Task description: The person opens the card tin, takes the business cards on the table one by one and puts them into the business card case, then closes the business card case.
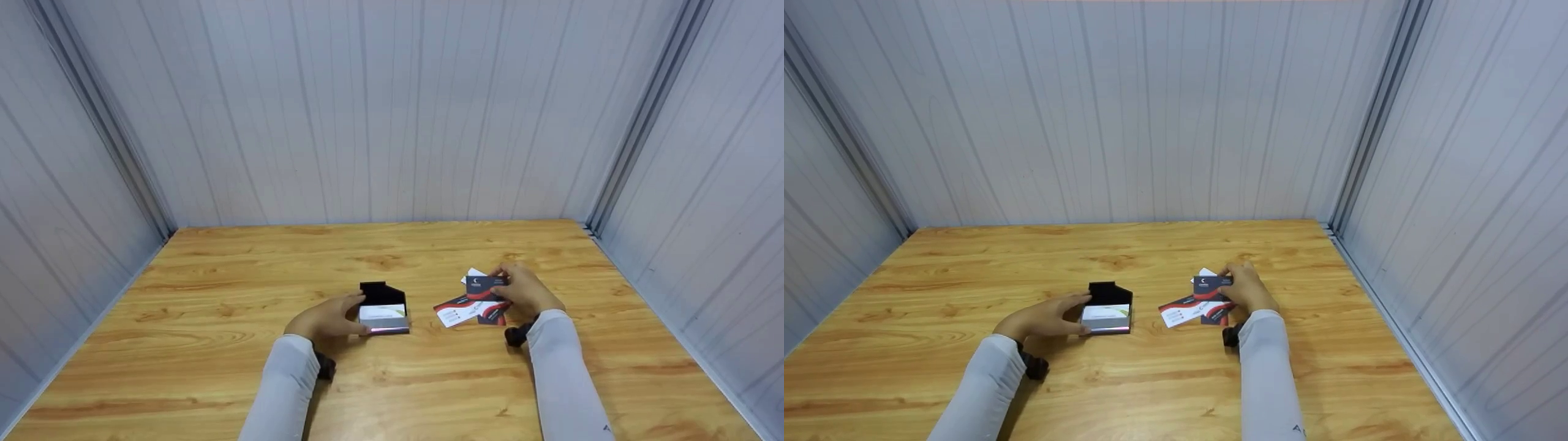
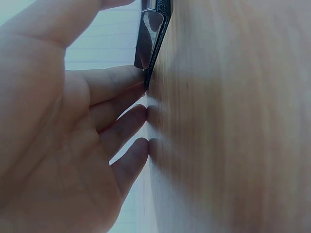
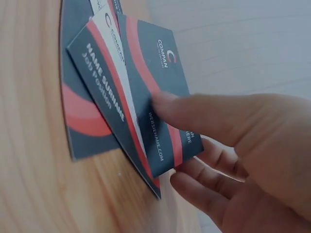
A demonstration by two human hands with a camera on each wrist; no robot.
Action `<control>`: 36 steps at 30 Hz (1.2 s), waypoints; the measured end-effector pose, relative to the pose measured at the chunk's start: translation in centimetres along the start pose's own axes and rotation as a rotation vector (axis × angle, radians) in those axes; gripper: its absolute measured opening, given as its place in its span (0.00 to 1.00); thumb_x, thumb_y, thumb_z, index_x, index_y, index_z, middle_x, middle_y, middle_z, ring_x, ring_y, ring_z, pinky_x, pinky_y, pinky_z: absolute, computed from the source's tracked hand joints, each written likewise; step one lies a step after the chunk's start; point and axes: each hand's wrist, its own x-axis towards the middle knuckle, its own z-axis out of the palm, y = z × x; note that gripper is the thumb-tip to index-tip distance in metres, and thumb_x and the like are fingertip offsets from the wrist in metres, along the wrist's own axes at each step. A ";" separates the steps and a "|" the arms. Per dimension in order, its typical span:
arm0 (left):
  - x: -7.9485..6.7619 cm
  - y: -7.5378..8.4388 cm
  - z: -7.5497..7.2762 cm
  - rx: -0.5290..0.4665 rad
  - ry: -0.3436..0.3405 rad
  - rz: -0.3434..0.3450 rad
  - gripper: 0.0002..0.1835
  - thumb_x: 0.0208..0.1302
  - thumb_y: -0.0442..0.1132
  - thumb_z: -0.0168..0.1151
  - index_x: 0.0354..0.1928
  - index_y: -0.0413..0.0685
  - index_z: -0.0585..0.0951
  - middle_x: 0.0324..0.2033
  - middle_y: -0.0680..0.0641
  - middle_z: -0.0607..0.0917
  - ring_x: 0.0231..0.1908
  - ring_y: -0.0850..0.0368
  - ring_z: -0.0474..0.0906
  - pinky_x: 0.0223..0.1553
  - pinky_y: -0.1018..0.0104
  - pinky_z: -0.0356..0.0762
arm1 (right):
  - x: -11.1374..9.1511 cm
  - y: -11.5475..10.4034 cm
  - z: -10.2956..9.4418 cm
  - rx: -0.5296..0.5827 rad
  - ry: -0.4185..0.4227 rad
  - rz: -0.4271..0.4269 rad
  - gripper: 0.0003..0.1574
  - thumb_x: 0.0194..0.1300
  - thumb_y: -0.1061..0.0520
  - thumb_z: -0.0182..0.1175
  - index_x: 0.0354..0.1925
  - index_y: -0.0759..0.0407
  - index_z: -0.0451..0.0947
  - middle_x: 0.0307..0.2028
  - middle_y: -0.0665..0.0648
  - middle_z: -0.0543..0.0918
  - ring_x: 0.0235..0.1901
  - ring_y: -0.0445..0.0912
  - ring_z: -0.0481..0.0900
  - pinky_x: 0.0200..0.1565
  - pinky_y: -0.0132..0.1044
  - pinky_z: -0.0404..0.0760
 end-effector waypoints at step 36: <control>-0.1 -0.2 0.1 -0.052 -0.013 0.011 0.46 0.65 0.54 0.69 0.78 0.50 0.59 0.77 0.43 0.55 0.75 0.42 0.49 0.71 0.42 0.51 | 1.1 -3.3 2.2 0.144 0.056 -0.165 0.14 0.76 0.61 0.55 0.55 0.58 0.80 0.51 0.61 0.83 0.51 0.54 0.80 0.51 0.49 0.79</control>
